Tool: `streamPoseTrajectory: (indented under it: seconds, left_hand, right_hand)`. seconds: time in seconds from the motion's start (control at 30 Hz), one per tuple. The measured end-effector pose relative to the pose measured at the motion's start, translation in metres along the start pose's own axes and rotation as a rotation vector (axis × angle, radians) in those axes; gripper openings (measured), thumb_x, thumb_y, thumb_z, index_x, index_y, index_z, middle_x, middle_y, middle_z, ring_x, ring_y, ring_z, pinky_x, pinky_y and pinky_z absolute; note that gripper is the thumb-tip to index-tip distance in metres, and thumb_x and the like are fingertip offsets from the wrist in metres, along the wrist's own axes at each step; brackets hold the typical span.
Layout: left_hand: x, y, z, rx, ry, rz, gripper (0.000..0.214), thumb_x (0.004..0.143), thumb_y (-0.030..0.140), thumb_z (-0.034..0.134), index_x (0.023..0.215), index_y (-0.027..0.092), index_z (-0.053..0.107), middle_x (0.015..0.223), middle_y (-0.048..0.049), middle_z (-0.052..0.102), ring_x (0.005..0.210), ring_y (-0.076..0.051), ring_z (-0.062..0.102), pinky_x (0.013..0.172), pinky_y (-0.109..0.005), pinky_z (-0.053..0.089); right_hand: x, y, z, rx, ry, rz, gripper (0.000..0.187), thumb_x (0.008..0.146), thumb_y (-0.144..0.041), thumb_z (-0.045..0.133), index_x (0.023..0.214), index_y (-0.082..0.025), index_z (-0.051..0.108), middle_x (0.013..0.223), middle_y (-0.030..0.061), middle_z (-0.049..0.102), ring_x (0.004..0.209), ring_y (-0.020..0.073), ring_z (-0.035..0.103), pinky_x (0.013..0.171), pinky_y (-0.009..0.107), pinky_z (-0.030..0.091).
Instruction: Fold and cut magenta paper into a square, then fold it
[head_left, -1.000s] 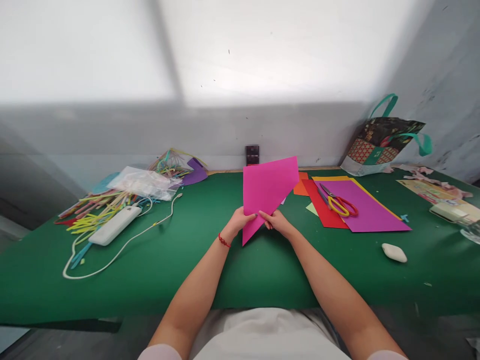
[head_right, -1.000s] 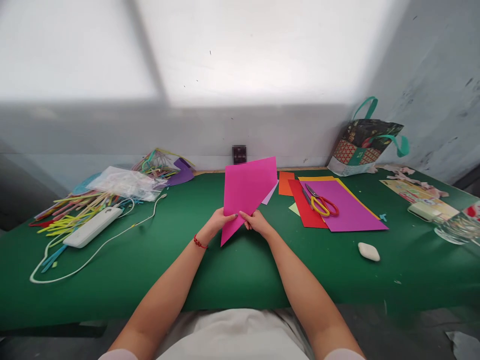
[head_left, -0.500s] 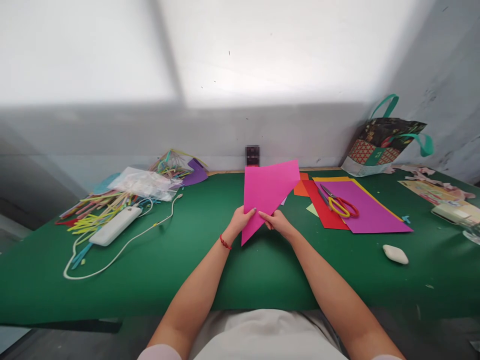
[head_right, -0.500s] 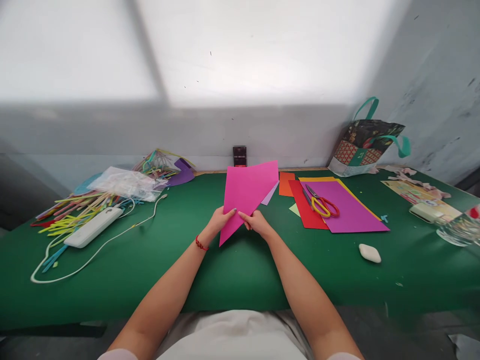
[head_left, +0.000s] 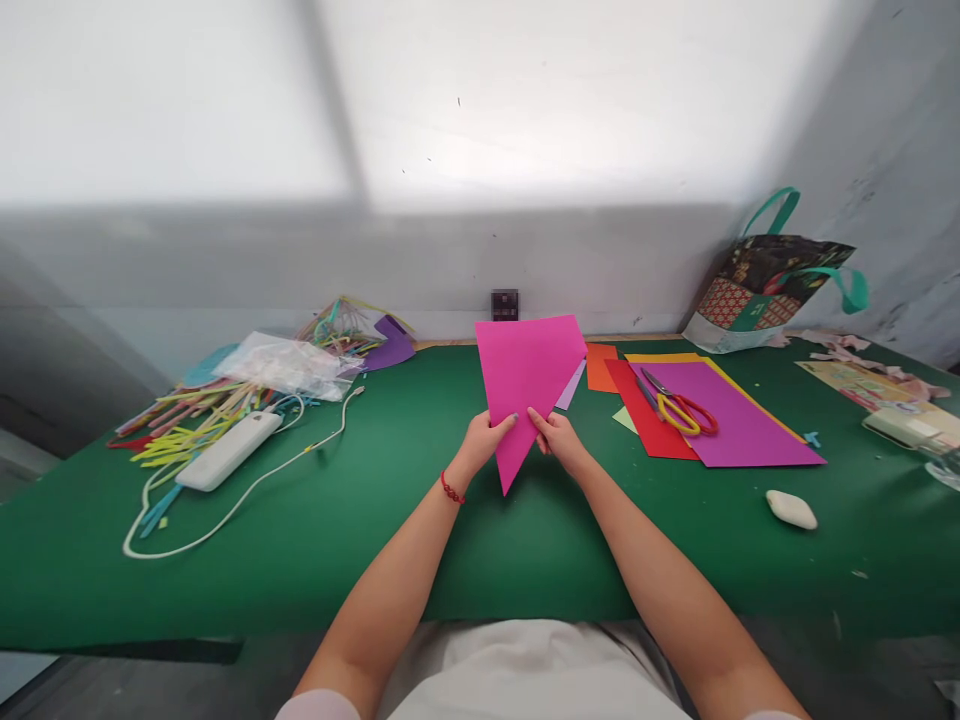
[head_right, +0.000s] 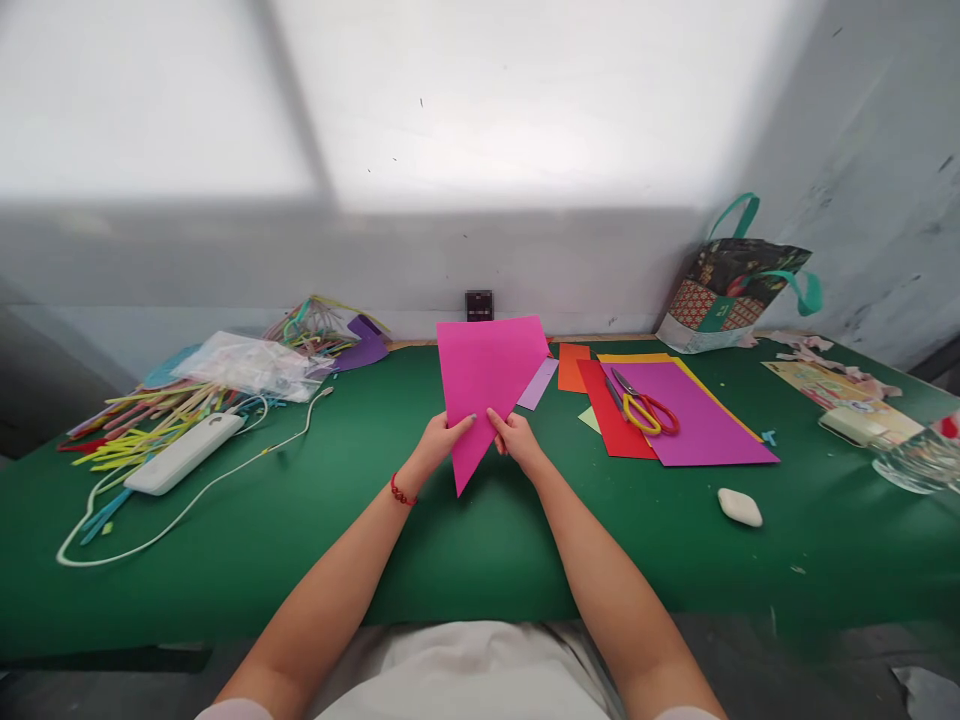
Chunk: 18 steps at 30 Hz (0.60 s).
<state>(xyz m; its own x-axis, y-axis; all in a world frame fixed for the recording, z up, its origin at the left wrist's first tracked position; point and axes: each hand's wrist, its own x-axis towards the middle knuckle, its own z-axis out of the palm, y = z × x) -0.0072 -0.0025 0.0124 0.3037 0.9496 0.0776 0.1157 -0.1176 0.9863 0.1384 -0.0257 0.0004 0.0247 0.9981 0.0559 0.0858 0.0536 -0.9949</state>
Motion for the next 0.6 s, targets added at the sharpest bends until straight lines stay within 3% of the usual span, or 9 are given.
streamPoseTrajectory:
  seconds: [0.1, 0.27, 0.43, 0.6]
  left_hand:
    - [0.0003, -0.0007, 0.0005, -0.006, -0.071, 0.019, 0.032, 0.068, 0.034, 0.062, 0.090, 0.011, 0.063, 0.094, -0.0111, 0.068, 0.080, -0.022, 0.062, 0.068, -0.029, 0.047]
    - [0.0034, -0.0023, -0.0021, 0.113, -0.043, 0.048, 0.024, 0.070, 0.025, 0.059, 0.089, 0.011, 0.063, 0.092, -0.0103, 0.068, 0.080, -0.023, 0.061, 0.069, -0.031, 0.047]
    - [0.0004, 0.0019, -0.0022, 0.272, -0.013, 0.116, 0.016, 0.072, 0.019, 0.053, 0.084, 0.014, 0.063, 0.085, -0.0066, 0.067, 0.075, -0.021, 0.059, 0.068, -0.029, 0.046]
    - [-0.0045, 0.0054, 0.0018, 0.504, -0.035, 0.254, 0.017, 0.076, 0.015, 0.046, 0.080, 0.016, 0.063, 0.080, -0.0063, 0.065, 0.072, -0.019, 0.058, 0.068, -0.029, 0.044]
  right_hand:
    - [-0.0003, -0.0001, -0.0017, 0.032, 0.059, -0.010, 0.050, 0.061, -0.070, 0.052, 0.051, -0.023, 0.038, 0.026, -0.0072, 0.035, 0.026, 0.0067, 0.029, 0.033, 0.022, 0.024]
    - [0.0030, 0.0039, -0.0005, 0.058, -0.017, 0.013, 0.033, 0.061, -0.052, 0.058, 0.061, -0.022, 0.042, 0.028, -0.0080, 0.040, 0.027, 0.0080, 0.032, 0.033, 0.022, 0.024]
    - [0.0062, 0.0078, -0.0005, 0.047, -0.034, 0.060, 0.015, 0.059, -0.033, 0.051, 0.059, -0.023, 0.040, 0.028, -0.0071, 0.043, 0.026, 0.0081, 0.033, 0.033, 0.021, 0.025]
    - [0.0041, 0.0059, -0.0012, 0.010, 0.000, 0.094, 0.009, 0.059, -0.028, 0.047, 0.057, -0.023, 0.040, 0.027, -0.0066, 0.042, 0.027, 0.0080, 0.032, 0.033, 0.021, 0.025]
